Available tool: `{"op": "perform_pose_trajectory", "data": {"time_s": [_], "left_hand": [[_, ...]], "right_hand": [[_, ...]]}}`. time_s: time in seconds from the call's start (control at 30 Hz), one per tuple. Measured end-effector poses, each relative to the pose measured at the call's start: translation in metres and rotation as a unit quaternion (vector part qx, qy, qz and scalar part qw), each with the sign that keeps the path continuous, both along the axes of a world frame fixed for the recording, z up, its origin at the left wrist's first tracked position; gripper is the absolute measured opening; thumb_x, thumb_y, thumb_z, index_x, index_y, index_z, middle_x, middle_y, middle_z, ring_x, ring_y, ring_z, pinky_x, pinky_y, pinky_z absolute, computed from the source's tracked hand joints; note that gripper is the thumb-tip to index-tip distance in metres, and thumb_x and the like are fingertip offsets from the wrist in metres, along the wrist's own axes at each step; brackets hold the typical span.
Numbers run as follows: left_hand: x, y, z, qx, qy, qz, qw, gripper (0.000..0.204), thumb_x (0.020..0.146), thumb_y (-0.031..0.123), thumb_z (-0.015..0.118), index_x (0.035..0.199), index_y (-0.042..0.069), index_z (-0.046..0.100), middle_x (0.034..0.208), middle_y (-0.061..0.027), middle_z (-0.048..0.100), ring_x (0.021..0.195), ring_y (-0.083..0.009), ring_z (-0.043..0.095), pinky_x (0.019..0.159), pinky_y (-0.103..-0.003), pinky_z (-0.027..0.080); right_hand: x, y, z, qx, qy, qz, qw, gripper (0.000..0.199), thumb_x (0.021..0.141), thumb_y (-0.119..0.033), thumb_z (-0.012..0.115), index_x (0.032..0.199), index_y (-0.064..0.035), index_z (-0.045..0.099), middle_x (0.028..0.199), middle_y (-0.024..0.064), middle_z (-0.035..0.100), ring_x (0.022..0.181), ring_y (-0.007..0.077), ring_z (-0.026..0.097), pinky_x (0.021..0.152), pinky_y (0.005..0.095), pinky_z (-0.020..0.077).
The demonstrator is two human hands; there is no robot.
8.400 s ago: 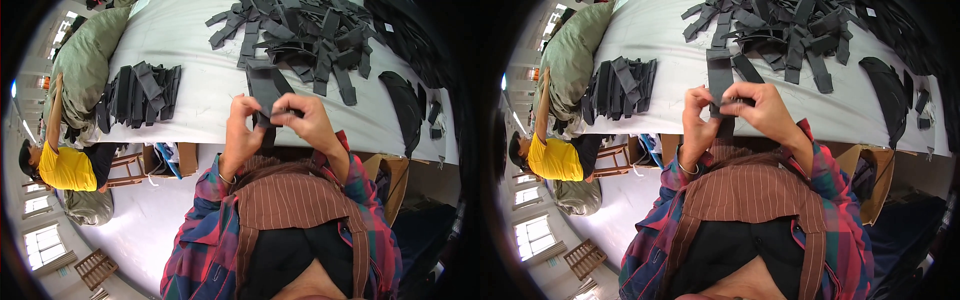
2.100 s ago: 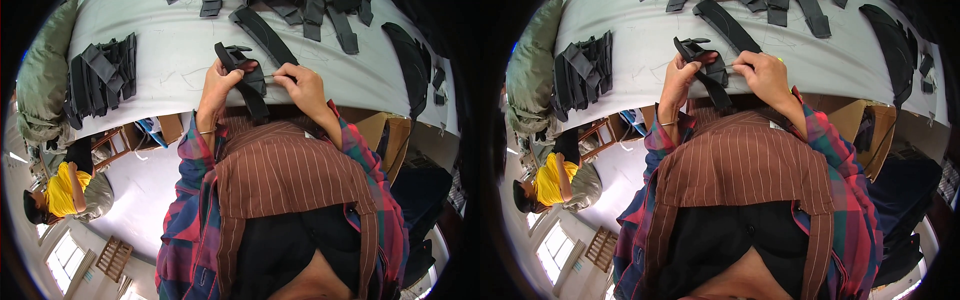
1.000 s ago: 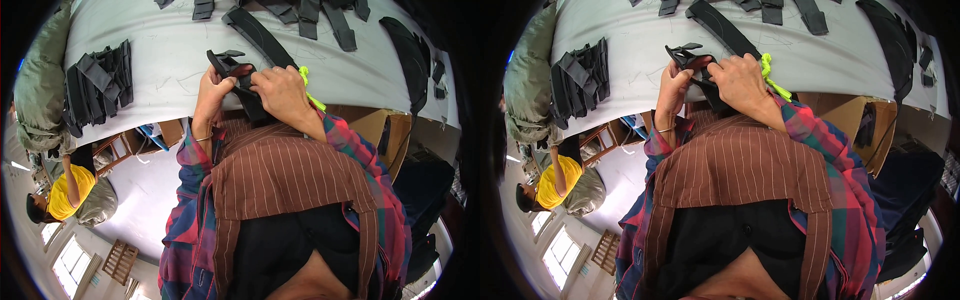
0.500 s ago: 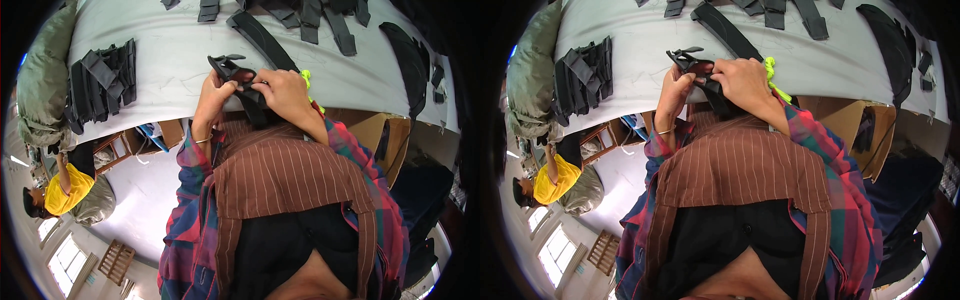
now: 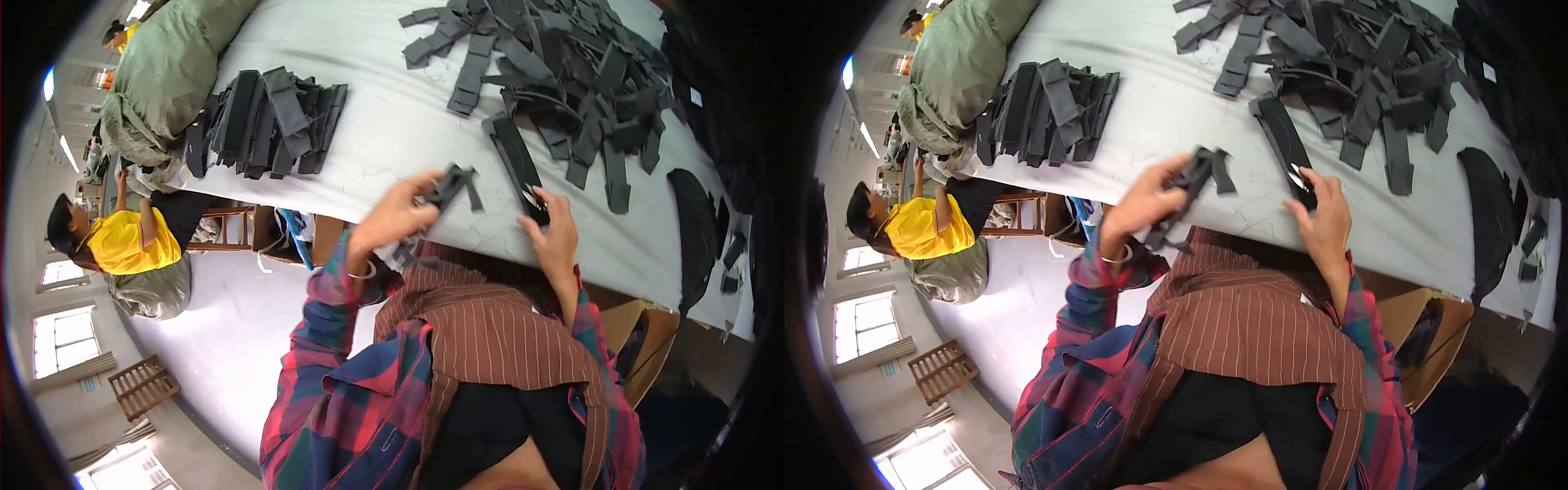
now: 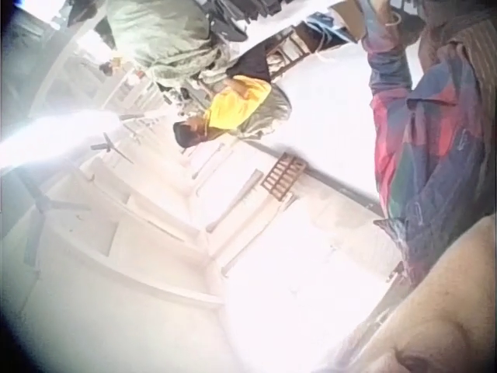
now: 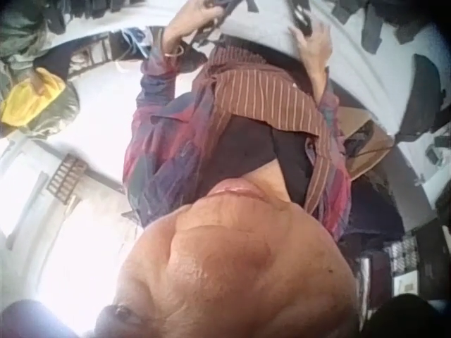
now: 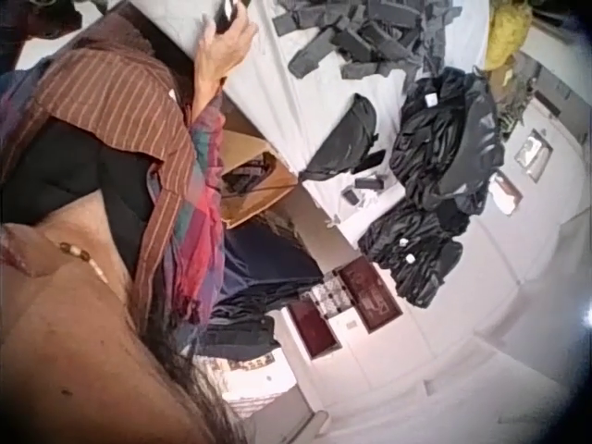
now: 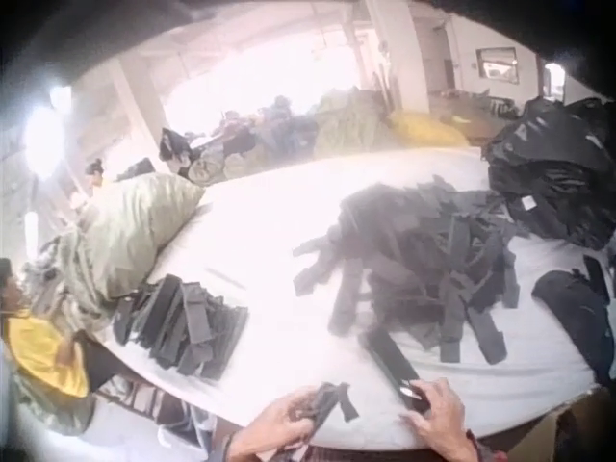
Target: Trim excess threads and finish small fabric components at a manufacturing workstation.
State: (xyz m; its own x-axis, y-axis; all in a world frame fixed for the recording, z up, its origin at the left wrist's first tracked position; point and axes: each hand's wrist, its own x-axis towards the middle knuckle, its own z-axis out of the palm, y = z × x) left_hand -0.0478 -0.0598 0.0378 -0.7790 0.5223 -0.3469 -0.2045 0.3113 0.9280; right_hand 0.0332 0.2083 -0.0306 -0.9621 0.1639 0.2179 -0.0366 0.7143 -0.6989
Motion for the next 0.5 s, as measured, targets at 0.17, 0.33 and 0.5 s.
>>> {"op": "perform_pose_trajectory", "data": {"time_s": [0.17,0.33,0.5], "left_hand": [[-0.084,-0.07,0.037,-0.023,0.273,0.285,0.919,0.033,0.082,0.009,0.063,0.113,0.0,0.061,0.078,-0.0013,0.06,0.062,-0.0056,0.051,0.053,-0.021,0.041],[-0.164,-0.135,0.064,-0.342,0.592,0.417,0.599,0.041,0.08,0.023,0.066,0.12,0.014,0.059,0.099,-0.0121,0.061,0.087,-0.0285,0.06,0.07,-0.041,0.05],[-0.185,-0.188,-0.048,-0.606,0.433,0.333,0.579,0.062,0.08,0.049,0.058,0.132,0.016,0.049,0.138,-0.0092,0.044,0.117,-0.0347,0.046,0.086,-0.06,0.039]], "right_hand": [[0.0,-0.005,-0.004,0.086,0.019,-0.016,0.996,0.061,0.071,-0.014,0.075,0.127,-0.0128,0.052,0.119,0.0129,0.049,0.1,0.0343,0.054,0.081,0.0384,0.0448],[-0.002,-0.001,-0.013,0.098,0.037,-0.012,0.994,0.056,0.071,-0.007,0.07,0.124,-0.0153,0.054,0.118,0.0122,0.049,0.091,0.0346,0.057,0.077,0.0406,0.0453],[-0.002,-0.009,-0.001,0.087,0.023,-0.02,0.996,0.05,0.071,-0.004,0.069,0.119,-0.0137,0.059,0.111,0.0124,0.052,0.089,0.0352,0.058,0.076,0.0404,0.046]]}}
